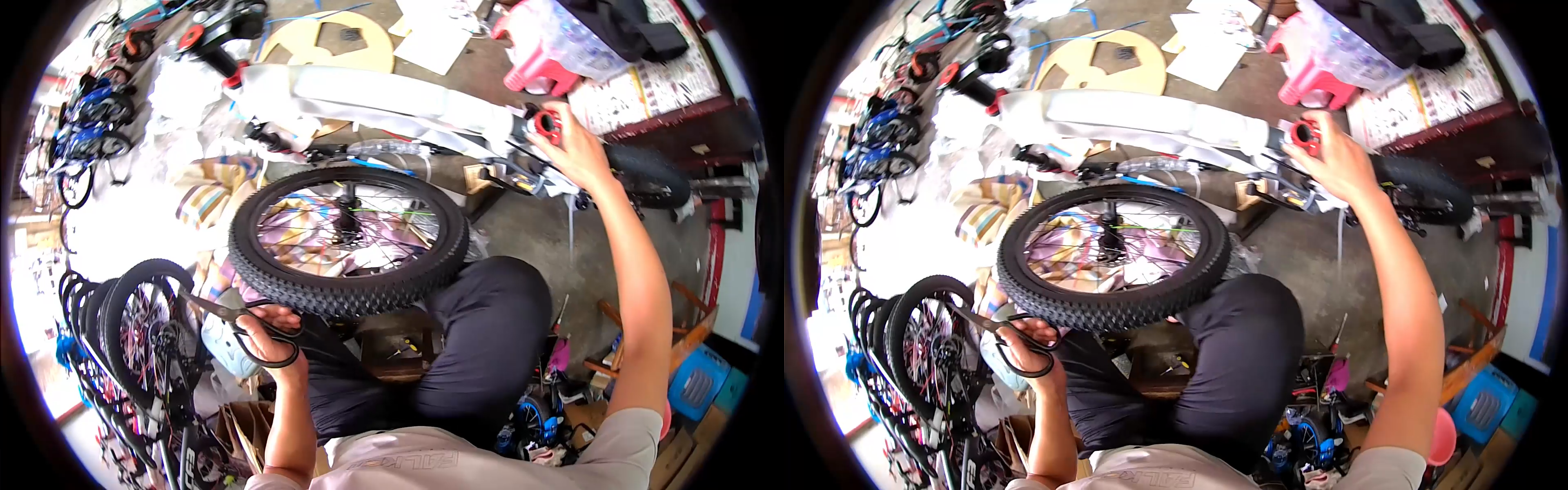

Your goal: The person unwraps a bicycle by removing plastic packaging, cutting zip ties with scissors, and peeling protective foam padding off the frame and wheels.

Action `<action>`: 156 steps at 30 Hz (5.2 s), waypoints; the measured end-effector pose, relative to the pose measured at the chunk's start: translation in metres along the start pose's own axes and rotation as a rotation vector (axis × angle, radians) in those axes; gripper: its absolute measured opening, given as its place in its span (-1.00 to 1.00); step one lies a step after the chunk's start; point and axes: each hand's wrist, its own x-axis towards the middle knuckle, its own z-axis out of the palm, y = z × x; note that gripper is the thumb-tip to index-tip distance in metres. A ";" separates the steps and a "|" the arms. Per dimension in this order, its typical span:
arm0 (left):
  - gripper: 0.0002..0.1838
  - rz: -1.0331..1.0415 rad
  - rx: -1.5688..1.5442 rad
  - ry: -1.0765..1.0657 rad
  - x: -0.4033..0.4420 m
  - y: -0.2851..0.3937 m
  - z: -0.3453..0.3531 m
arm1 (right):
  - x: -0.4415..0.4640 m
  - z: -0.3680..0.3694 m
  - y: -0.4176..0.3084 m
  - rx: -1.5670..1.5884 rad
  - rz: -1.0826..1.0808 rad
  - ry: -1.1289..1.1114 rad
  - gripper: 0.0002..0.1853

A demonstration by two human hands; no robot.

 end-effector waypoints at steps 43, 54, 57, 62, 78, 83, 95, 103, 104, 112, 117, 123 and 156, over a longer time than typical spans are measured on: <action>-0.78 1.326 0.764 -1.557 0.018 -0.119 0.312 | -0.156 0.164 -0.015 0.021 -0.018 0.173 -0.42; -0.37 0.606 0.899 -0.862 0.032 -0.047 0.082 | -0.202 0.327 0.083 0.175 0.966 -0.090 -0.53; 0.07 0.603 1.073 -0.954 0.017 -0.031 0.017 | -0.218 0.335 0.106 0.288 0.958 -0.236 -0.47; 0.19 0.648 1.157 -1.083 0.008 -0.053 -0.006 | -0.200 0.304 0.064 0.060 0.804 -0.110 -0.31; -0.16 0.289 1.244 -1.536 0.092 0.146 0.047 | 0.012 -0.011 -0.096 -0.081 -0.359 0.685 -0.82; -0.12 0.261 1.115 -1.356 0.078 0.249 -0.023 | 0.045 0.025 -0.085 -0.302 -0.023 0.304 -0.65; -0.64 -0.007 0.378 0.020 0.071 0.343 -0.188 | 0.050 0.034 -0.074 -0.443 0.045 0.163 -0.46; -0.66 -0.140 0.363 0.222 0.088 0.364 -0.265 | 0.055 0.039 -0.067 -0.508 0.051 0.128 -0.43; -0.66 -0.155 0.360 0.196 0.085 0.366 -0.273 | 0.060 0.042 -0.060 -0.507 0.041 0.115 -0.43; -0.48 -0.233 0.625 0.084 0.078 0.360 -0.341 | 0.076 0.059 -0.025 -0.403 0.055 0.102 -0.39; -0.52 -0.328 0.629 0.076 0.076 0.325 -0.355 | 0.080 0.057 -0.022 -0.390 0.104 0.048 -0.32; -0.38 -0.489 0.896 -0.086 0.111 0.267 -0.425 | 0.085 0.061 -0.011 -0.419 0.068 0.045 -0.31; -0.31 0.703 1.374 -0.786 0.050 -0.008 -0.121 | 0.051 0.033 -0.078 -0.381 0.058 0.192 -0.57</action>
